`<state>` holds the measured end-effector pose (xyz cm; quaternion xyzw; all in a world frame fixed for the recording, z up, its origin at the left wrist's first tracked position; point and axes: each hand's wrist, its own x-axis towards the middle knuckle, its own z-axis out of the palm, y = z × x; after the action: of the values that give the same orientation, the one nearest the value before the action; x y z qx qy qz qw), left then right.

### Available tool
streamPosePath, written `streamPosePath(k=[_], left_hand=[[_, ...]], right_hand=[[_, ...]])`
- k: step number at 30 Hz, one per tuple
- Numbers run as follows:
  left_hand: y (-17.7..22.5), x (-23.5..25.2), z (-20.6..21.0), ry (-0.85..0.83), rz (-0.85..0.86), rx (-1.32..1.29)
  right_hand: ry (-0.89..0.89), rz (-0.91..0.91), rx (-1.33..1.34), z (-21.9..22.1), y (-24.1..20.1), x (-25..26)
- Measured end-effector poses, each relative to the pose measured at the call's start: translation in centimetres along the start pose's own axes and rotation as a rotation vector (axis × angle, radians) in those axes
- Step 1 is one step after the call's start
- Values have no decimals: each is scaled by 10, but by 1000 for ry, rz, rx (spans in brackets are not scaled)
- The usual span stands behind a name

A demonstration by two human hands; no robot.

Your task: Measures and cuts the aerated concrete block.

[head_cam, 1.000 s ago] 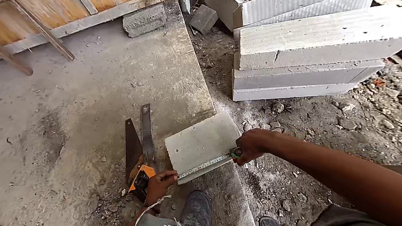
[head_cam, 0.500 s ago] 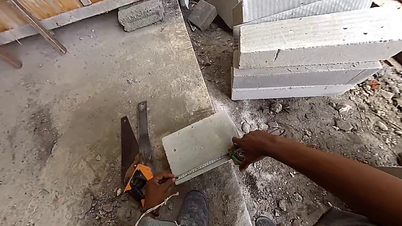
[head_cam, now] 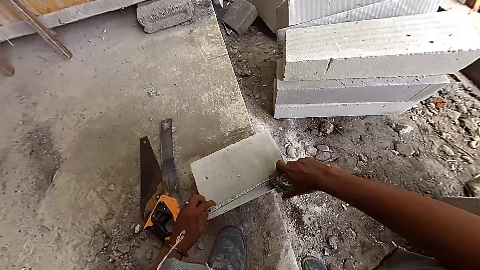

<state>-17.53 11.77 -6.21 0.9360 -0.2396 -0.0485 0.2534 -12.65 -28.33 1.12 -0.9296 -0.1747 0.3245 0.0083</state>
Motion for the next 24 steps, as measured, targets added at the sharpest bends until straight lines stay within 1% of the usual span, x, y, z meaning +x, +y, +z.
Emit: streamPosePath(k=[3, 6, 10, 14, 16, 24], left_hand=[[-3, 23, -14, -229, 182, 105], [5, 43, -30, -472, 220, 181], [22, 60, -36, -605, 302, 285], [36, 84, -38, -811, 349, 391], [43, 93, -39, -870, 359, 441], [57, 107, -39, -970, 381, 516]], right_hand=[[46, -41, 5, 3, 3, -1], [54, -70, -29, 2, 3, -2], [17, -94, -60, -8, 1, -4], [3, -102, -73, -16, 1, -3], [-23, -99, -73, -20, -1, -4], [-148, -71, 36, -32, 7, 3]])
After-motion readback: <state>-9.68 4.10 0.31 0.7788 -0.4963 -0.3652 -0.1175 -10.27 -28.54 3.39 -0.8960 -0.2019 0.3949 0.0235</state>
